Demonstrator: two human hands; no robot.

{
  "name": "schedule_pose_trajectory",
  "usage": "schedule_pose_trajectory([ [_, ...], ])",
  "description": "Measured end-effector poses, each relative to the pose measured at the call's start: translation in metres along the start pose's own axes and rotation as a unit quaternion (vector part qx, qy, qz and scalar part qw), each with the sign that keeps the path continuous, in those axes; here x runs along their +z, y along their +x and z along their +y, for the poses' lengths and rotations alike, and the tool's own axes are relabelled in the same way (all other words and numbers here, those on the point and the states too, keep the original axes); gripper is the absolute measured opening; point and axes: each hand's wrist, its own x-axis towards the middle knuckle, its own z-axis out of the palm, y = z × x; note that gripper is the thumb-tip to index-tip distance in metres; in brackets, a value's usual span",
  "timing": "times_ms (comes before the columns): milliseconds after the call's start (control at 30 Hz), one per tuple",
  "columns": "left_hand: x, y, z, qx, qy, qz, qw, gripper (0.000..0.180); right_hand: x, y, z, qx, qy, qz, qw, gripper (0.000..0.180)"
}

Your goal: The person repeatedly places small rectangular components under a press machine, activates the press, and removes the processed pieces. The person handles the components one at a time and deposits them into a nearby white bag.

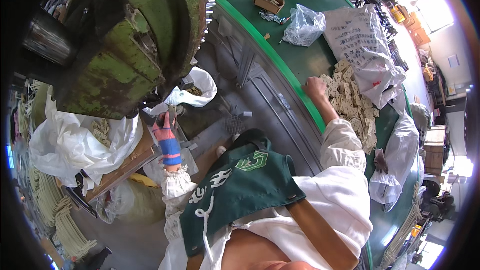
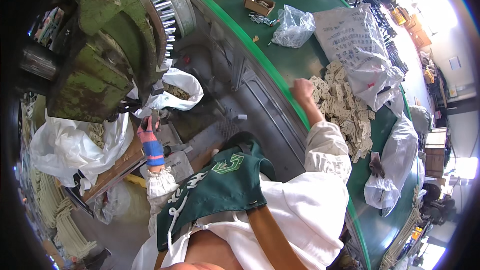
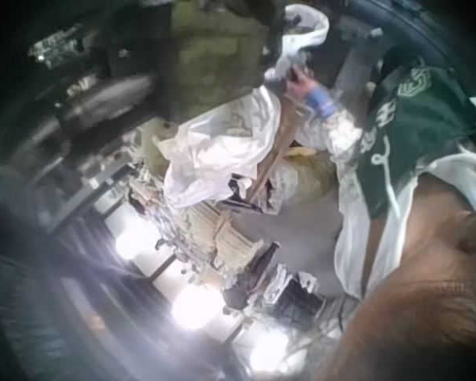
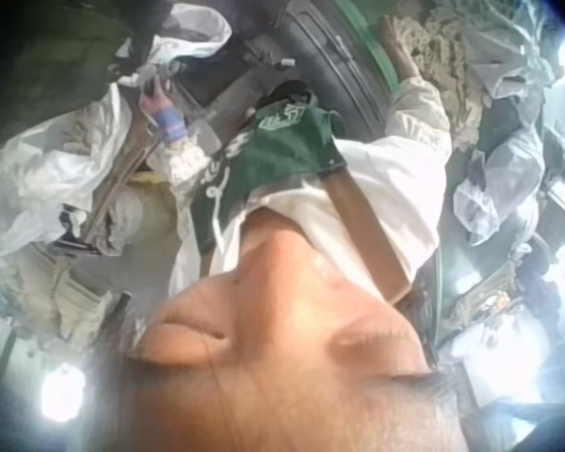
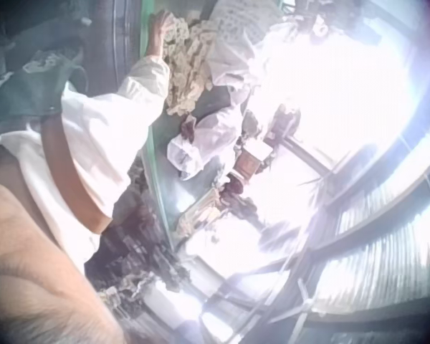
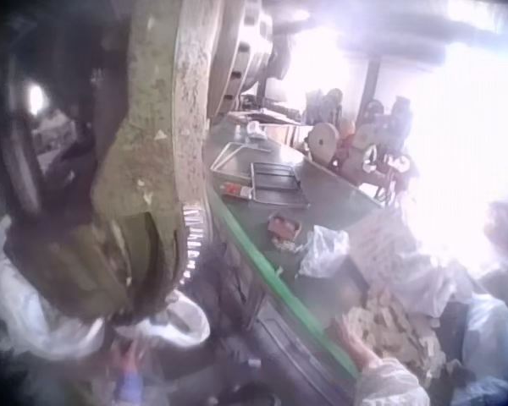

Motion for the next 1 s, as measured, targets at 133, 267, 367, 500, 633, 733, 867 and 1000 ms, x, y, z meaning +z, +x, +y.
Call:
schedule_pose_trajectory([
  [133,0.018,-0.019,-0.012,-0.006,-0.107,0.037,0.994,0.025,0.042,0.005,0.055,0.010,0.068,0.080,0.994,0.027],
  [267,0.046,-0.061,-0.026,-0.017,-0.062,0.067,0.996,0.032,0.048,0.001,0.060,0.031,0.047,0.046,0.997,0.018],
  [367,0.069,-0.077,-0.038,-0.076,0.072,-0.100,0.989,0.014,-0.011,-0.035,-0.001,-0.145,0.176,0.124,0.966,0.023],
  [500,0.094,-0.080,-0.071,0.178,0.235,-0.160,0.942,0.048,-0.056,-0.079,-0.126,-0.397,0.347,0.005,0.850,0.024],
  [633,0.069,-0.072,-0.059,0.127,0.309,-0.175,0.926,0.044,-0.076,-0.094,-0.208,-0.570,0.355,-0.004,0.741,0.016],
  [733,0.033,-0.072,-0.052,0.001,0.225,-0.133,0.965,0.030,-0.089,-0.068,-0.256,-0.495,0.468,-0.135,0.720,0.008],
  [867,0.017,-0.079,-0.045,-0.037,0.222,-0.095,0.970,0.023,-0.028,0.001,-0.355,-0.487,0.346,0.011,0.802,0.016],
  [1000,0.017,-0.088,-0.037,-0.097,0.128,-0.064,0.985,0.018,0.032,0.028,-0.408,-0.532,0.232,0.058,0.813,0.033],
])
